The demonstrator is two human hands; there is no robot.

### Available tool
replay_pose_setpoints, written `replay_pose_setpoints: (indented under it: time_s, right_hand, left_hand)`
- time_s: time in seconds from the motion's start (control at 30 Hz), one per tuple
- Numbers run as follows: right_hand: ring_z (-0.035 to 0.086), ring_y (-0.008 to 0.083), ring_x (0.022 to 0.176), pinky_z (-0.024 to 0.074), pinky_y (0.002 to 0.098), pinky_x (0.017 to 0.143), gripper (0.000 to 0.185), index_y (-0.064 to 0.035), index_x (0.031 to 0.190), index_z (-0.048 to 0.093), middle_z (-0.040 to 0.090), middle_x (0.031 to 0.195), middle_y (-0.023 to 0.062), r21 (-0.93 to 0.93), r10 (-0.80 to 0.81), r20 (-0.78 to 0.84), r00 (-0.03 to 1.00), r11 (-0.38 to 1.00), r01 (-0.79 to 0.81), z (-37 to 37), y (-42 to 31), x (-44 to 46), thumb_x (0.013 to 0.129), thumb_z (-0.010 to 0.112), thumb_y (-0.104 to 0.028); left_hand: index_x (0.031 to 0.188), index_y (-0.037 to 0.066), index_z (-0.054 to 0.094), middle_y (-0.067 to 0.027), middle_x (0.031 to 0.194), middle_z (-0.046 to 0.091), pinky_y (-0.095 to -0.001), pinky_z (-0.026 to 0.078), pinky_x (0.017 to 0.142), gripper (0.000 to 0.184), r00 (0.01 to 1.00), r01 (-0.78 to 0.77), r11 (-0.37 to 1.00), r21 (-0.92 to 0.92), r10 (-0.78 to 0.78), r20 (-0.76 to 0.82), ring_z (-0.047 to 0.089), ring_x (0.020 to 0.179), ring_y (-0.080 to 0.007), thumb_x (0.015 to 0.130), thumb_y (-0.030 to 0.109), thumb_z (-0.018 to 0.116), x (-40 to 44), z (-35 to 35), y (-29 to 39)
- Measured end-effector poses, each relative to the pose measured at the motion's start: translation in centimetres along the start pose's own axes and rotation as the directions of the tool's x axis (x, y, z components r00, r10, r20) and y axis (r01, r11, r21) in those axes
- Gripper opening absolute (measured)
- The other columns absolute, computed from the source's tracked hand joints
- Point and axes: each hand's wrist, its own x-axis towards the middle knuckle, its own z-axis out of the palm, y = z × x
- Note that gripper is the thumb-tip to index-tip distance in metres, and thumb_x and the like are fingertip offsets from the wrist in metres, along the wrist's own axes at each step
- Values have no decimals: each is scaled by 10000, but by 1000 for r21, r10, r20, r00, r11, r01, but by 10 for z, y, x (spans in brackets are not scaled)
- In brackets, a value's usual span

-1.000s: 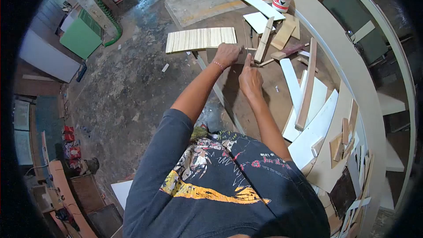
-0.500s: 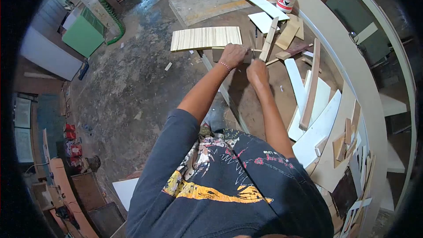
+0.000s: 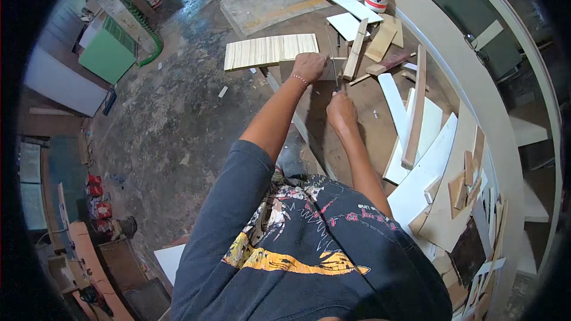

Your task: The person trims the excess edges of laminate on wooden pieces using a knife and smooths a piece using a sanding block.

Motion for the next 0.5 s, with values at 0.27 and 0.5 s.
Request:
replay_pose_setpoints:
  time_s: [0.27, 0.5]
  right_hand:
    - [544, 409, 830, 431, 462, 714, 288, 65, 813, 556, 553, 853, 288, 76, -116, -17, 993, 990, 117, 10, -11, 53, 837, 381, -161]
    - [552, 407, 809, 437, 463, 697, 291, 72, 803, 531, 557, 835, 275, 75, -60, -51, 997, 995, 63, 6, 5, 8, 845, 384, -174]
  left_hand:
    - [851, 124, 577, -90, 674, 604, -356, 459, 501, 158, 996, -12, 999, 46, 16, -83, 608, 654, -239, 730, 139, 477, -11, -4, 8]
    - [866, 127, 531, -107, 698, 606, -379, 451, 516, 141, 996, 44, 999, -5, -44, -75, 602, 663, -257, 743, 142, 464, 1, -2, 5]
